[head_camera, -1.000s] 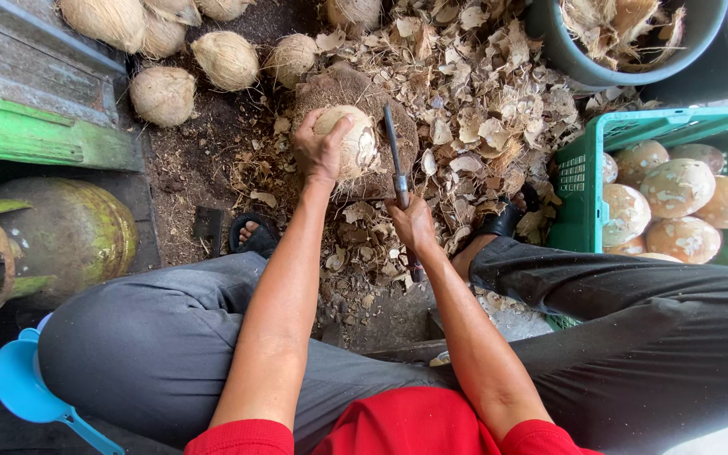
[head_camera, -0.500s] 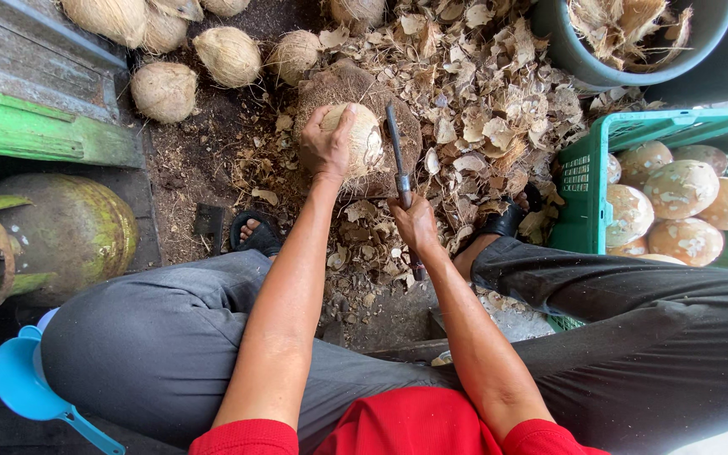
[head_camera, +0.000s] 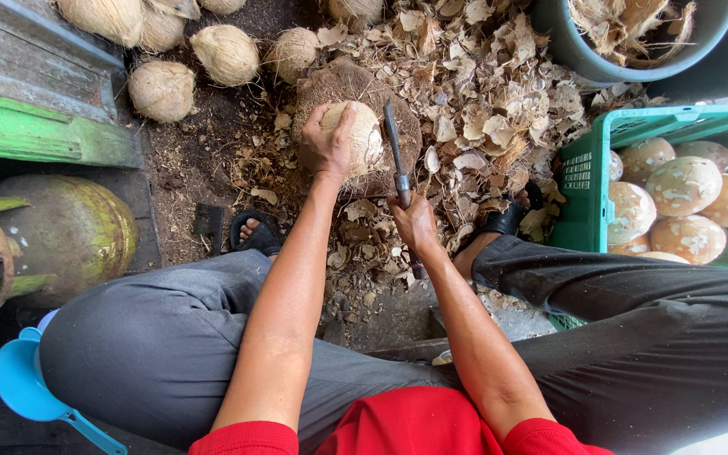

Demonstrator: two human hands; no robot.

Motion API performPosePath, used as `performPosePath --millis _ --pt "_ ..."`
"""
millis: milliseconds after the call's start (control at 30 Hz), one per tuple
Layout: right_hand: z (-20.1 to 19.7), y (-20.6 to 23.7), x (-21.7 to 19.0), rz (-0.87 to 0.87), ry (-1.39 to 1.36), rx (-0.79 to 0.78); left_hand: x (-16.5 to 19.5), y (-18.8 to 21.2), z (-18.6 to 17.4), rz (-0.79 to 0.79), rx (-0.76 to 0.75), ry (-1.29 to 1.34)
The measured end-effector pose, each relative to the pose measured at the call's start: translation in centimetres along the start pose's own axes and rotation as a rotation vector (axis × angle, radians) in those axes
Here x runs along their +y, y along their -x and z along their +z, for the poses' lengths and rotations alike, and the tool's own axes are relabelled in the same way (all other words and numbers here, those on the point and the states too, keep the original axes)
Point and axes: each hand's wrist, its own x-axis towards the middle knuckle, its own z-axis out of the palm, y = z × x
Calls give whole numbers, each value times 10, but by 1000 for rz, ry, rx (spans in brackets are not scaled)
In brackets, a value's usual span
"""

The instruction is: The person sits on a low stool and uses a long-handled knife to peel the husk off a coconut. They hold the coconut with one hand and repeatedly strike the husk with the knife, rotating the coconut to remove the outer layer. The peeled coconut is then placed into a green crate.

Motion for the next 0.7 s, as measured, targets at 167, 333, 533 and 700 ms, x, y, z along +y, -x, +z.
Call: performPosePath --millis 167,333,533,700 --pt "-1 2 -2 30 -23 -26 0 1 0 34 -23 63" --pt "-2 1 -6 83 -26 -41 2 1 2 36 4 22" --pt "0 0 -1 33 -24 -32 1 1 2 -3 -19 34" --pt "1 -1 2 -23 -13 -11 0 0 2 6 -8 -33"
